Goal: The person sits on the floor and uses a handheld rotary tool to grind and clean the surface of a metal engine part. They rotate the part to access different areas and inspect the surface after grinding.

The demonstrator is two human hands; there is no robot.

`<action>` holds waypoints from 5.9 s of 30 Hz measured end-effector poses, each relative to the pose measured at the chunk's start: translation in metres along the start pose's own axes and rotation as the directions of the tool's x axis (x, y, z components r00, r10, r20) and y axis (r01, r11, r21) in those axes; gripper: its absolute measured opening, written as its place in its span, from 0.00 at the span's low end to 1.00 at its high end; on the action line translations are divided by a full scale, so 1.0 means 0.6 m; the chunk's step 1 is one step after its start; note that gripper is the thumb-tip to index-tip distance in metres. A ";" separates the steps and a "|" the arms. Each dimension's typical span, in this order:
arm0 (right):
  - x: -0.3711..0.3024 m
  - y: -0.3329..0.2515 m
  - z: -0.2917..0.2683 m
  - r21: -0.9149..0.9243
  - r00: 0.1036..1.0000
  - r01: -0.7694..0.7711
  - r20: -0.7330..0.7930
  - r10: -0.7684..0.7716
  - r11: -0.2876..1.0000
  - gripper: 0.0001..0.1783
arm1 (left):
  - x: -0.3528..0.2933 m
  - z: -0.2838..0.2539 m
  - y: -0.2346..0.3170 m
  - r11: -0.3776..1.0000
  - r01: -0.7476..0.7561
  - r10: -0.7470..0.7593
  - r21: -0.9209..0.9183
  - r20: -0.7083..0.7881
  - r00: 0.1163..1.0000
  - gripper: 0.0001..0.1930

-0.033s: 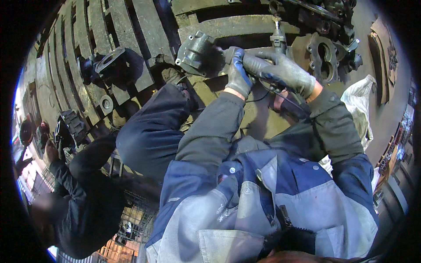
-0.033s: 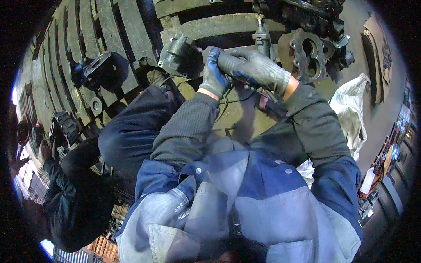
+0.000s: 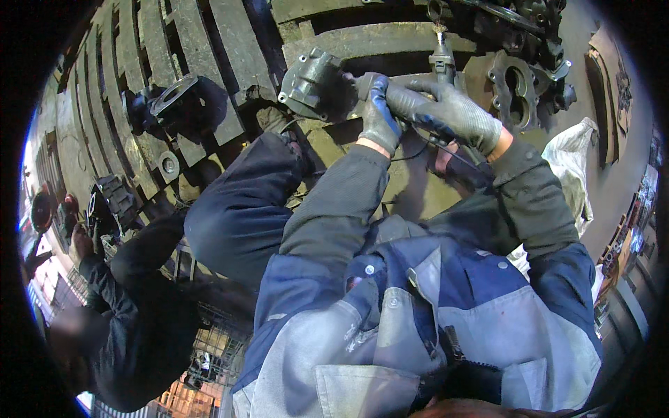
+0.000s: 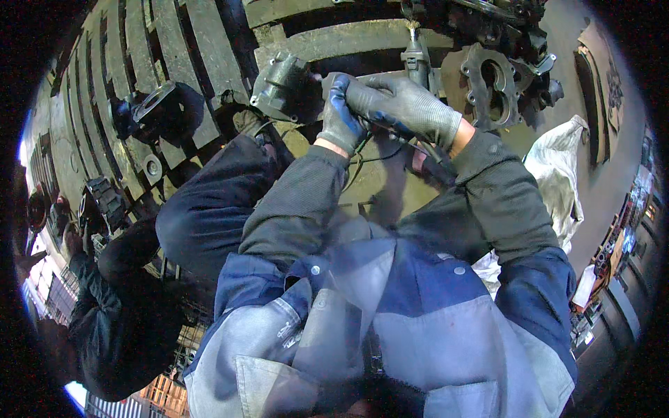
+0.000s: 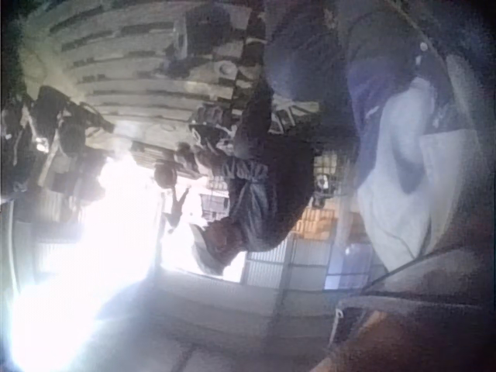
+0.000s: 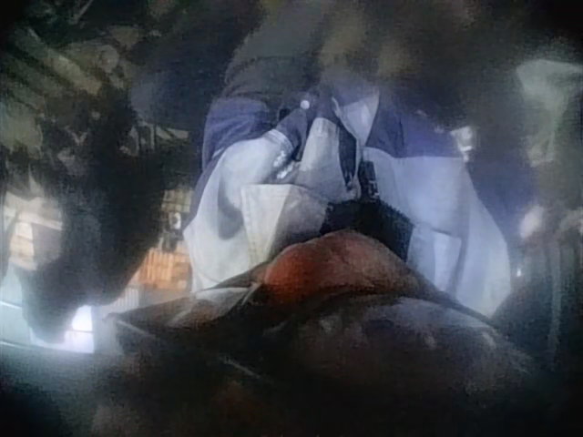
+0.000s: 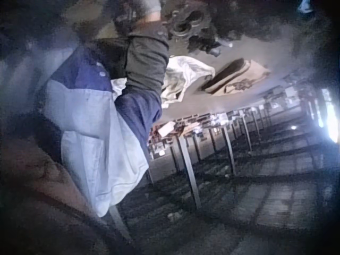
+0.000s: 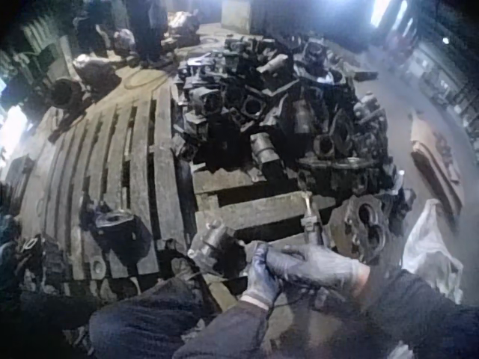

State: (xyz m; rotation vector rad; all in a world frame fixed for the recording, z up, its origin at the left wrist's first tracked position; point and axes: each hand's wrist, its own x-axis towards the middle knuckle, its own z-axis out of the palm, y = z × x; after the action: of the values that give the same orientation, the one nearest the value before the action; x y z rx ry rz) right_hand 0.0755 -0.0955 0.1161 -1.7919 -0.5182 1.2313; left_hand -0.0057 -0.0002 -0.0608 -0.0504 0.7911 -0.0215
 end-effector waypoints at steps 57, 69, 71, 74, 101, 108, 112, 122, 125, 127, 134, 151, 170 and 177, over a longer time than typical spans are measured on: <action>0.180 0.306 -0.021 -0.695 0.858 -0.504 -0.470 0.206 0.513 0.40 | -0.365 0.242 0.056 -0.355 -0.617 -0.257 0.703 0.561 0.787 0.37; 0.207 0.111 0.208 -0.900 0.785 -0.015 -0.281 -0.553 0.435 0.66 | -0.388 0.270 0.096 -0.209 -0.725 -0.075 0.656 0.728 0.681 0.36; 0.241 0.083 0.247 -0.905 0.857 -0.111 -0.297 -0.422 0.411 0.67 | -0.386 0.270 0.101 -0.218 -0.713 -0.039 0.666 0.725 0.688 0.35; 0.280 0.060 0.274 -0.905 0.906 -0.185 -0.308 -0.292 0.382 0.61 | -0.383 0.270 0.106 -0.219 -0.687 -0.021 0.693 0.700 0.713 0.34; 0.167 0.223 0.054 -0.313 0.927 -0.117 -0.375 -0.010 0.943 0.23 | -0.392 0.261 0.083 -0.280 -0.659 -0.158 0.698 0.643 0.749 0.26; 0.165 0.237 0.071 0.121 0.857 -0.088 -0.496 0.137 0.989 0.21 | -0.390 0.256 0.082 -0.290 -0.660 -0.174 0.693 0.640 0.749 0.25; 0.124 0.198 0.103 0.133 0.741 -0.010 -0.665 0.097 0.991 0.19 | -0.394 0.258 0.087 -0.302 -0.655 -0.178 0.692 0.634 0.752 0.23; 0.141 0.095 0.203 -0.665 0.900 -0.266 -0.430 -0.067 0.698 0.38 | -0.394 0.258 0.092 -0.275 -0.645 -0.216 0.713 0.608 0.764 0.22; 0.167 0.113 0.197 -0.567 0.898 -0.276 -0.440 -0.002 0.776 0.36 | -0.391 0.256 0.086 -0.289 -0.638 -0.176 0.714 0.615 0.769 0.23; 0.179 0.125 0.189 -0.545 0.884 -0.327 -0.465 0.047 0.772 0.35 | -0.387 0.253 0.082 -0.307 -0.613 -0.186 0.728 0.585 0.789 0.24; 0.160 0.124 0.110 -0.062 0.941 -0.181 -0.301 0.154 0.982 0.30 | -0.366 0.231 0.074 -0.283 -0.642 -0.146 0.712 0.630 0.763 0.31; -0.126 -0.117 -0.010 -0.014 0.768 0.420 -0.527 -0.364 0.907 0.30 | -0.320 0.125 0.011 -0.449 -0.738 -0.375 0.503 0.643 0.667 0.17; -0.206 -0.098 -0.048 0.497 0.760 0.649 -0.402 -0.510 0.576 0.41 | -0.275 0.220 0.071 -0.036 -0.766 -0.041 0.642 0.765 0.643 0.30; -0.224 -0.092 -0.084 -0.141 0.563 0.753 -0.368 -0.740 0.643 0.26 | -0.270 0.236 0.079 -0.009 -0.738 -0.053 0.674 0.737 0.674 0.26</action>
State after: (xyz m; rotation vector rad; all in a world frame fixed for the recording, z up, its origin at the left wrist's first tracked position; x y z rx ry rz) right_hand 0.0716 -0.1863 0.2402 -1.4570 -0.8927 0.2536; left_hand -0.0189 0.0587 0.1513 1.5267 -0.0724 -0.0089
